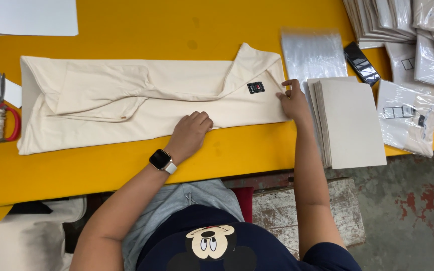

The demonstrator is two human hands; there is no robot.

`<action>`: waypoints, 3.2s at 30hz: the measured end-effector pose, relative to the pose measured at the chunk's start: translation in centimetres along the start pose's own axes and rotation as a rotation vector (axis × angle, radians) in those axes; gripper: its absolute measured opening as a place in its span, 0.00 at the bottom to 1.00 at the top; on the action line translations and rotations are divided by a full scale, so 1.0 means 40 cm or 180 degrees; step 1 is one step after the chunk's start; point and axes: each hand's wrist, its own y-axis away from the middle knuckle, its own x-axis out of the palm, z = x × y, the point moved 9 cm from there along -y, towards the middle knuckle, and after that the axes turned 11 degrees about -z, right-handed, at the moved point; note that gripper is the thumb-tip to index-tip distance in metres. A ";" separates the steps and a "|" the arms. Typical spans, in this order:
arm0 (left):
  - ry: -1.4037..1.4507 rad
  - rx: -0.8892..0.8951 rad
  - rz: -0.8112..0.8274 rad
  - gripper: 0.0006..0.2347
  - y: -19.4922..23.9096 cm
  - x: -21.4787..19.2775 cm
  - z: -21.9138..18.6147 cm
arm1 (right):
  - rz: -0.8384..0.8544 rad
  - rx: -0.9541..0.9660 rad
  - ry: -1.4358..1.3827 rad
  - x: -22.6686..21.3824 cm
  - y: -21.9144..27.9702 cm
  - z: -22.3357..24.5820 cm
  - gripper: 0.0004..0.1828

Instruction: Folding a t-shirt using a cardboard template and placing it into a plastic bag for packaging.

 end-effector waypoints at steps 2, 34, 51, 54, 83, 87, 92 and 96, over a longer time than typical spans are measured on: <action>0.0071 -0.0005 0.0016 0.10 -0.003 -0.018 -0.006 | -0.0256 0.0054 -0.0157 0.004 -0.006 -0.015 0.16; -0.0378 0.0541 -0.0060 0.09 0.008 -0.003 -0.039 | -0.0577 0.0277 -0.0184 0.015 -0.064 0.038 0.14; -0.0143 0.0276 0.1178 0.25 0.011 -0.029 -0.108 | -0.1670 -0.2945 0.0728 0.017 -0.059 0.352 0.19; 0.0346 0.0291 -0.0115 0.20 -0.001 -0.084 -0.071 | -0.0419 -0.3187 0.2085 0.181 -0.134 0.402 0.40; -0.0498 -0.0464 -0.0044 0.08 0.131 -0.154 0.077 | 0.0200 -0.1652 0.0966 0.057 0.116 0.088 0.27; -0.0586 -0.0366 0.0168 0.07 0.113 -0.186 0.049 | 0.0049 -0.1402 0.0859 0.042 0.093 0.079 0.25; -0.0339 0.0153 0.0559 0.19 0.072 -0.110 -0.093 | -0.0915 -0.0802 0.0059 -0.004 -0.005 0.000 0.19; 0.0618 -0.0262 0.0562 0.22 0.039 -0.215 -0.105 | -0.0348 -0.0110 0.1056 0.046 -0.071 -0.040 0.45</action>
